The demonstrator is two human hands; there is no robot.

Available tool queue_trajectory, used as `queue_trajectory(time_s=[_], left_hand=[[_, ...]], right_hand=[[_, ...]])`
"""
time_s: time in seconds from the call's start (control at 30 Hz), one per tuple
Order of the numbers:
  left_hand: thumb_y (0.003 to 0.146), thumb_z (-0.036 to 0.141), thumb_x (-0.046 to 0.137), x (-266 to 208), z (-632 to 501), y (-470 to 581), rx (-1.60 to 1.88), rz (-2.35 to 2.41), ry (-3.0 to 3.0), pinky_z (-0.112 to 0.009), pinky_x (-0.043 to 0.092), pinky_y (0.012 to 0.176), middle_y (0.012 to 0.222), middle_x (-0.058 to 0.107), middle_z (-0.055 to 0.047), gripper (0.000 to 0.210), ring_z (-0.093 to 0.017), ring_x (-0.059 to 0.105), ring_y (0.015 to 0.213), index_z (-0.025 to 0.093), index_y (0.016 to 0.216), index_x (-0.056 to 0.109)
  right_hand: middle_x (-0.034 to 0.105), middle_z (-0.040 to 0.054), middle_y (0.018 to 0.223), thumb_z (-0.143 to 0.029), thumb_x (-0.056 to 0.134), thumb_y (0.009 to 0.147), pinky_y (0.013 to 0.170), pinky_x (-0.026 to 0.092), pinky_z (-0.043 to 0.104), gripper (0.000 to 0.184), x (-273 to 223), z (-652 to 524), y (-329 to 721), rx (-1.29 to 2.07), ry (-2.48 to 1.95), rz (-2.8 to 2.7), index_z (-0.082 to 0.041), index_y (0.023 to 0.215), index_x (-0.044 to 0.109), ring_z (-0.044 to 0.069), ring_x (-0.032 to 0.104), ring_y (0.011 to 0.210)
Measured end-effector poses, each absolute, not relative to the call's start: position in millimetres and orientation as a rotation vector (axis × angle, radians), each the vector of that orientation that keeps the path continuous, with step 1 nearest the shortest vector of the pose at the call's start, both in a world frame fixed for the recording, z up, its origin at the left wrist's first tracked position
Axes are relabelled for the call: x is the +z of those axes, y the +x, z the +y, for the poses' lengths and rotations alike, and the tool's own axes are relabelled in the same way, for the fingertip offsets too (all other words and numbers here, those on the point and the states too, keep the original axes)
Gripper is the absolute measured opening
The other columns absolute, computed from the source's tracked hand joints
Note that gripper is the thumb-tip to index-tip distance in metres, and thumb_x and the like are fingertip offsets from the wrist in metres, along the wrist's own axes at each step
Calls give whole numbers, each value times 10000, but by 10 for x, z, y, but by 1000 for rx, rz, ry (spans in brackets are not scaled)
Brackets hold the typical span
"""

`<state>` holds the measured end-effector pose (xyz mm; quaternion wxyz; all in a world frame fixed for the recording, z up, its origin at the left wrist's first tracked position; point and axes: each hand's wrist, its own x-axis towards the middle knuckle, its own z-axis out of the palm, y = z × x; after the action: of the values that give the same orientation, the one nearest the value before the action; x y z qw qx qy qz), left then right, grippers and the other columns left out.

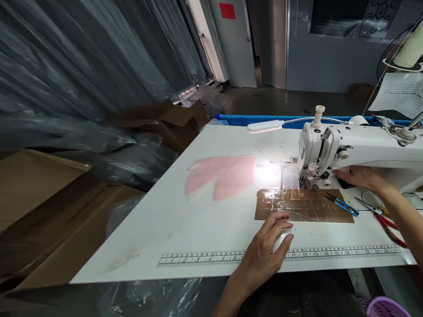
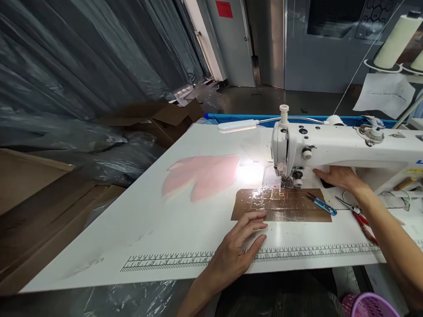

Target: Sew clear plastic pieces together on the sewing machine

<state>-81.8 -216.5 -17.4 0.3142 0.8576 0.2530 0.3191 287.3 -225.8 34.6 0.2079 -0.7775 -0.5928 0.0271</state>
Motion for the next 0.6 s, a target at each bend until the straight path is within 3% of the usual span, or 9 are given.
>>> queue_trajectory(time_s=[0.1,0.17,0.37,0.47,0.6], left_hand=[[986,206,530,-165,-2167,-818,884,671,2269,-304,621,926,1254,643,-93,175,-194,687,1147,218,1137,618],[987,202,527,-159,-2168,-812,892,672,2270,-299,621,920,1241,648,-90,170,-190,691,1135,216,1132,616],[979,194,538,-157,-2180,-791,870,672,2243,-298,625,893,1204,659,-91,143,-190,707,1089,207,1091,626],[972,192,546,-156,-2196,-796,852,673,2205,-321,621,916,1212,654,-102,139,-198,700,1098,193,1074,641],[967,205,566,-121,-2221,-796,786,680,2144,-329,622,918,1222,655,-113,137,-205,690,1113,175,1057,665]], right_hand=[[663,214,1150,-573,525,887,1037,450,603,537,267,-2575,2683,-94,-2164,-1630,-137,1176,646,407,581,1175],[622,220,1250,-499,448,960,1029,481,559,512,172,-2782,2513,-325,-2029,-1682,-123,1263,620,373,564,1213],[700,120,1132,-281,431,1006,858,593,411,355,-72,-3086,2177,-282,-1756,-2041,-197,1261,664,251,652,1032],[717,105,1065,-165,410,972,802,600,370,341,-74,-3154,2198,-261,-1664,-2137,-191,1153,697,228,661,969],[707,97,949,-206,463,936,674,586,349,228,-75,-3331,2424,-293,-1653,-2189,-208,1016,676,228,676,841]])
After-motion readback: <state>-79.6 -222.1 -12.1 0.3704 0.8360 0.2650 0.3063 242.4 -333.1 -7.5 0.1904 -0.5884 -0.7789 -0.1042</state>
